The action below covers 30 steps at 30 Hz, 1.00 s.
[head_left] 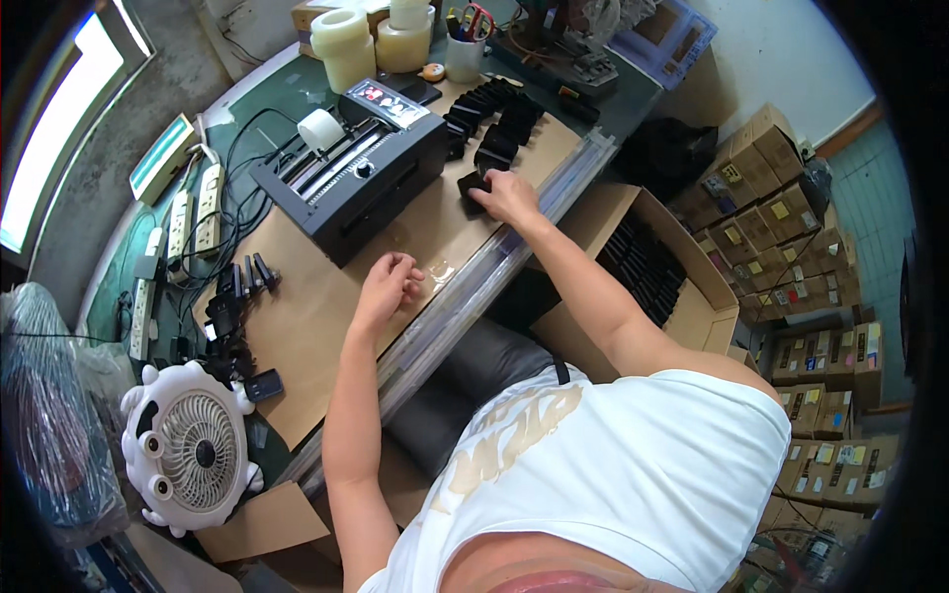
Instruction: Inspecting small black electronic components and placing them into a large storage box.
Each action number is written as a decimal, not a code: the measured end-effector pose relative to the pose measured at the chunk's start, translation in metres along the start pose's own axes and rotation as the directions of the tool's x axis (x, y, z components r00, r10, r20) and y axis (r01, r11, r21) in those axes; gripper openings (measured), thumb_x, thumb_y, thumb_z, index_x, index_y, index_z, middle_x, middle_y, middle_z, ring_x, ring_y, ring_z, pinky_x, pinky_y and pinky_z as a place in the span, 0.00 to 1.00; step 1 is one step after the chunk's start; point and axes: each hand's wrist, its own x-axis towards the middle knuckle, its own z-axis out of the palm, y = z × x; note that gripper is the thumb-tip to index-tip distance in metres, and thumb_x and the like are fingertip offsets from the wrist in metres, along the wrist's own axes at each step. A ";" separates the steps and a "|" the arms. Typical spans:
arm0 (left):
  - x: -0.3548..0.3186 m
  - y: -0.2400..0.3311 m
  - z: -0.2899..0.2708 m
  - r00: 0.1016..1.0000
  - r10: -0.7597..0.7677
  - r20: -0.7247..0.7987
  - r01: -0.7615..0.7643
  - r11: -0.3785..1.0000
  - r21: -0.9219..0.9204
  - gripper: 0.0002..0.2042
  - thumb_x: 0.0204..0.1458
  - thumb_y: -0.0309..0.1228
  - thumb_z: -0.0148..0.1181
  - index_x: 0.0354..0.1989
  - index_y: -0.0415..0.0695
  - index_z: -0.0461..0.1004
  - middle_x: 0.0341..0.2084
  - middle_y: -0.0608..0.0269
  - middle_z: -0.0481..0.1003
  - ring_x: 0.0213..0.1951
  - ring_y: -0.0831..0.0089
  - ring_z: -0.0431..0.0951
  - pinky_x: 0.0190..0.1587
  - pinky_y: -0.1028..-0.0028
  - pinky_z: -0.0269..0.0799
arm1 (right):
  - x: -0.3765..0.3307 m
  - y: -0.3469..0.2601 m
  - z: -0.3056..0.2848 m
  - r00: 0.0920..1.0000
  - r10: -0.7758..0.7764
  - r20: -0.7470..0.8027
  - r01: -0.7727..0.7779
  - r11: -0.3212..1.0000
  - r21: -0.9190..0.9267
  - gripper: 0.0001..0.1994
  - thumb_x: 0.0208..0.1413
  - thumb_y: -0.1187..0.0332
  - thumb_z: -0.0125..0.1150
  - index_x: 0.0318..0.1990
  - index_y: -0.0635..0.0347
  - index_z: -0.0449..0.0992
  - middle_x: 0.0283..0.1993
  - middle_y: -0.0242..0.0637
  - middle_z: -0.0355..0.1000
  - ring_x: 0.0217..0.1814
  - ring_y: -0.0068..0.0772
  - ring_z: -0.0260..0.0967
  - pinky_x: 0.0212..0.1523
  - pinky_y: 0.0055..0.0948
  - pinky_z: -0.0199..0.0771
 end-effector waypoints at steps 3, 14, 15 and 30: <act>0.001 0.000 0.001 1.000 -0.003 0.001 0.003 1.000 0.019 0.08 0.62 0.33 0.48 0.43 0.42 0.69 0.30 0.65 0.75 0.24 0.83 0.70 0.24 0.85 0.62 | -0.003 -0.004 0.004 1.000 -0.015 -0.012 0.015 1.000 0.009 0.14 0.47 0.57 0.62 0.33 0.59 0.74 0.32 0.46 0.76 0.36 0.53 0.73 0.37 0.45 0.73; 0.000 -0.002 0.002 1.000 0.000 -0.014 0.001 0.999 0.042 0.08 0.62 0.33 0.49 0.44 0.42 0.68 0.31 0.64 0.74 0.26 0.82 0.70 0.24 0.84 0.62 | -0.007 -0.027 0.011 0.996 0.032 0.081 -0.046 0.983 0.176 0.15 0.45 0.58 0.64 0.35 0.59 0.75 0.30 0.43 0.75 0.32 0.48 0.72 0.36 0.40 0.72; 0.000 -0.002 0.002 1.000 0.003 -0.013 -0.003 0.999 0.046 0.08 0.62 0.33 0.49 0.44 0.42 0.68 0.31 0.64 0.74 0.26 0.82 0.70 0.24 0.84 0.62 | -0.007 -0.028 0.013 0.996 0.039 0.084 -0.051 0.988 0.144 0.16 0.45 0.58 0.65 0.36 0.59 0.74 0.30 0.42 0.75 0.32 0.47 0.72 0.36 0.39 0.72; 0.001 -0.004 0.000 1.000 0.022 0.000 -0.022 0.998 0.055 0.08 0.62 0.32 0.49 0.45 0.42 0.68 0.31 0.62 0.73 0.26 0.80 0.70 0.25 0.83 0.62 | 0.024 -0.020 0.027 0.867 0.493 -0.076 -0.307 0.647 0.698 0.21 0.44 0.61 0.66 0.44 0.59 0.68 0.40 0.45 0.71 0.37 0.46 0.71 0.42 0.36 0.73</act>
